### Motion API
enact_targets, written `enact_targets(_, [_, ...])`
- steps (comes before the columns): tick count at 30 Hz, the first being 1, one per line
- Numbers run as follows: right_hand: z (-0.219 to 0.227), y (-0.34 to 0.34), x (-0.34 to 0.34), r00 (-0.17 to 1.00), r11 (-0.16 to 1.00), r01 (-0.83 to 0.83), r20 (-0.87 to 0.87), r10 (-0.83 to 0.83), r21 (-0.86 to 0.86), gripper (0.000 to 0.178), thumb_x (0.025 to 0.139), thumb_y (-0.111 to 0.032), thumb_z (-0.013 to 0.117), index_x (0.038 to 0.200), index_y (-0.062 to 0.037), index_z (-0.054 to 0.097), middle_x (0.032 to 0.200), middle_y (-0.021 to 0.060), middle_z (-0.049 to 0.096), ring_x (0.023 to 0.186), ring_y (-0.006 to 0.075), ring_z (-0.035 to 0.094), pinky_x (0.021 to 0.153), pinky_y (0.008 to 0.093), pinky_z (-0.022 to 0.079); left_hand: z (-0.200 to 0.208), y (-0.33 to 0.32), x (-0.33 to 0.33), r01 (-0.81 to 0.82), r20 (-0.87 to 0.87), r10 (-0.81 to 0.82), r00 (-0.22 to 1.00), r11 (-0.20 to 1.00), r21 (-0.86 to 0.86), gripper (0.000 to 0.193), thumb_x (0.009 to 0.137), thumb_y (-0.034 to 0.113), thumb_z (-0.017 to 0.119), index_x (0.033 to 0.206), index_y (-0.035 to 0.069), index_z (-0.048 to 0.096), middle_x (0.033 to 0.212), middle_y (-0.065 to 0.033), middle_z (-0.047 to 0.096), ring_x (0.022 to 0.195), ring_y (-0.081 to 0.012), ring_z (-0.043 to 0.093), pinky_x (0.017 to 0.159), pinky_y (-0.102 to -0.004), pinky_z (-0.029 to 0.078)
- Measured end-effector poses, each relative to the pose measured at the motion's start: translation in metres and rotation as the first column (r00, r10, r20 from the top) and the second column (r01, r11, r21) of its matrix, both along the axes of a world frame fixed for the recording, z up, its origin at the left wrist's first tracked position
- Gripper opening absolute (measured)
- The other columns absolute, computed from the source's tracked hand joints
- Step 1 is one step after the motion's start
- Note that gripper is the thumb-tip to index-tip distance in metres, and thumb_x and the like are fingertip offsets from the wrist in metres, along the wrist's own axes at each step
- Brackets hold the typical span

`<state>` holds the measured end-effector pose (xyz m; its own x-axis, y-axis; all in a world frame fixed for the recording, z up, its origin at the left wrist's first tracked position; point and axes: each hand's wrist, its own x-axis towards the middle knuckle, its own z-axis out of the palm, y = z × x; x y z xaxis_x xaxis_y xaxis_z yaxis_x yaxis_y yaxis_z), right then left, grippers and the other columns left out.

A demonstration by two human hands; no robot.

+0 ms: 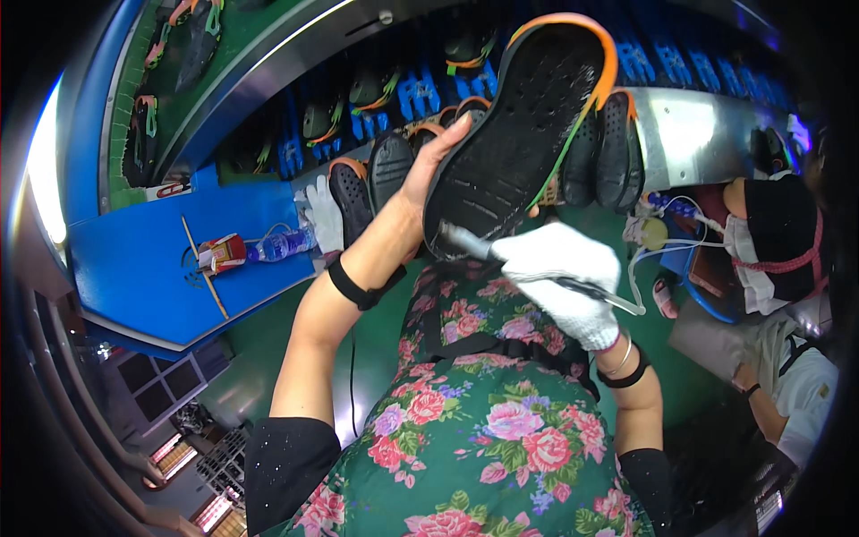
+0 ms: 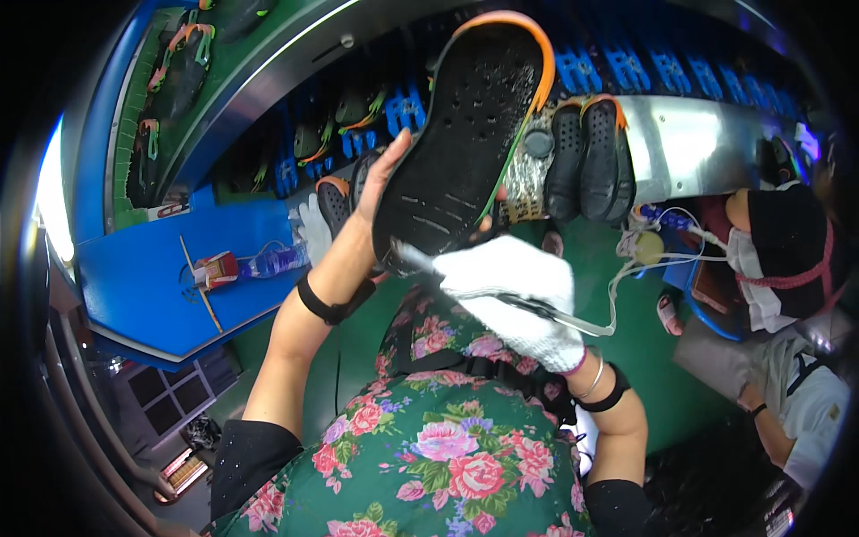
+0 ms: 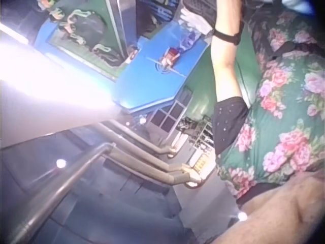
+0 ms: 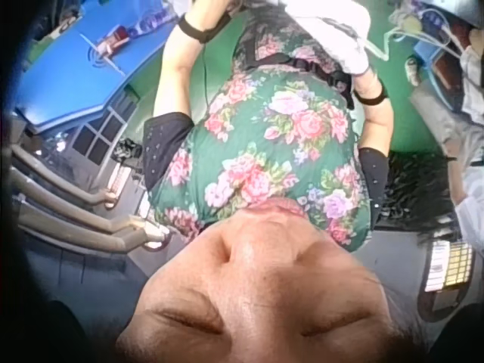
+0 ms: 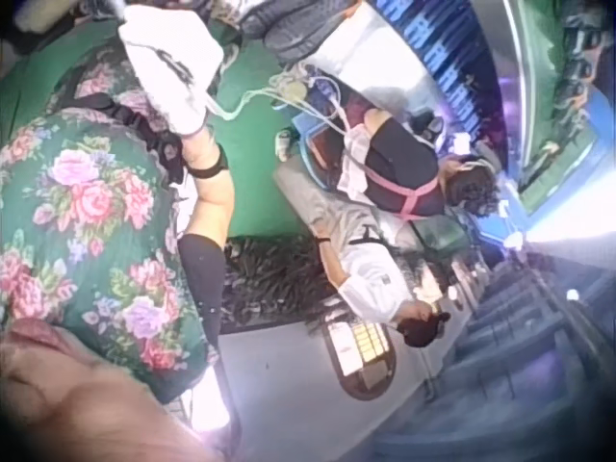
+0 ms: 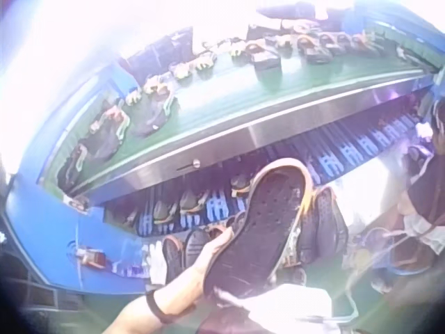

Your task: Apply adhesive or primer to the bottom and edges of shoe soles using a brush on a manufacturing line.

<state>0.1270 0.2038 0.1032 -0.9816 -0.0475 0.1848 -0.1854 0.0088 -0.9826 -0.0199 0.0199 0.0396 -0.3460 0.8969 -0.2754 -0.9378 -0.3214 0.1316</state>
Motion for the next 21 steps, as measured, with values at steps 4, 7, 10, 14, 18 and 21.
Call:
enact_targets(4, [-0.007,0.016,0.012,0.974,0.935,0.021,0.219,0.061,-0.353,0.011,0.075,0.005,0.078,0.086,0.0036,0.077,0.096,0.0198,0.077,0.091,0.0281,0.074,0.082,0.0363,0.058,-0.001,0.014,0.03,-0.04,0.182,0.027,0.983,0.997,0.07,0.082,0.1,0.067,0.041,0.156,0.005,0.039,0.146,-0.0335,0.049,0.12,-0.0517,0.06,0.104,-0.0627,0.048])
enact_targets(7, [0.003,0.03,0.001,0.976,0.995,0.103,0.194,-0.1,-0.003,0.012,0.079,0.006,0.075,0.091,0.003,0.077,0.099,0.0181,0.077,0.09,0.025,0.074,0.081,0.0336,0.057,0.0,0.022,0.059,-0.159,0.256,0.192,0.947,0.977,-0.142,0.079,0.102,0.065,0.04,0.151,0.003,0.045,0.145,-0.0278,0.054,0.125,-0.0471,0.059,0.11,-0.0594,0.046])
enact_targets(10, [0.003,0.046,-0.017,0.971,0.93,0.203,-0.185,-0.15,0.306,0.018,0.081,0.004,0.074,0.097,-0.0025,0.078,0.102,0.0151,0.077,0.091,0.024,0.074,0.081,0.035,0.058,-0.016,0.02,0.078,-0.133,0.32,0.101,0.942,0.988,0.08,0.081,0.102,0.067,0.037,0.15,0.002,0.047,0.136,-0.0288,0.059,0.111,-0.0484,0.067,0.098,-0.0556,0.056])
enact_targets(14, [0.007,0.046,-0.026,0.897,0.756,0.378,-0.412,-0.157,0.535,0.018,0.078,0.003,0.078,0.094,-0.004,0.078,0.1,0.0146,0.077,0.091,0.0235,0.074,0.081,0.0335,0.057,-0.007,0.024,0.08,-0.056,0.227,0.027,0.973,0.991,0.122,0.075,0.102,0.065,0.041,0.143,0.003,0.054,0.131,-0.0252,0.065,0.111,-0.0437,0.068,0.099,-0.0577,0.055])
enact_targets(18, [0.009,0.04,-0.012,0.993,0.996,0.051,-0.114,-0.043,0.068,0.018,0.072,0.004,0.081,0.088,-0.0012,0.078,0.091,0.0152,0.077,0.088,0.0267,0.074,0.078,0.0356,0.058,-0.005,0.009,0.065,-0.147,0.256,0.127,0.958,0.987,0.059,0.079,0.099,0.064,0.048,0.15,0.004,0.046,0.138,-0.0301,0.058,0.125,-0.044,0.06,0.105,-0.0579,0.051])
enact_targets(21, [-0.001,0.056,0.008,0.987,0.913,0.15,0.003,-0.16,-0.378,0.01,0.074,0.004,0.074,0.084,0.0029,0.073,0.093,0.0216,0.075,0.088,0.032,0.072,0.076,0.0396,0.06,0.03,-0.001,0.044,-0.118,-0.149,0.133,0.98,0.988,0.103,0.123,0.075,0.084,0.064,0.157,-0.001,0.028,0.14,-0.0377,0.05,0.124,-0.0481,0.059,0.101,-0.0536,0.054])
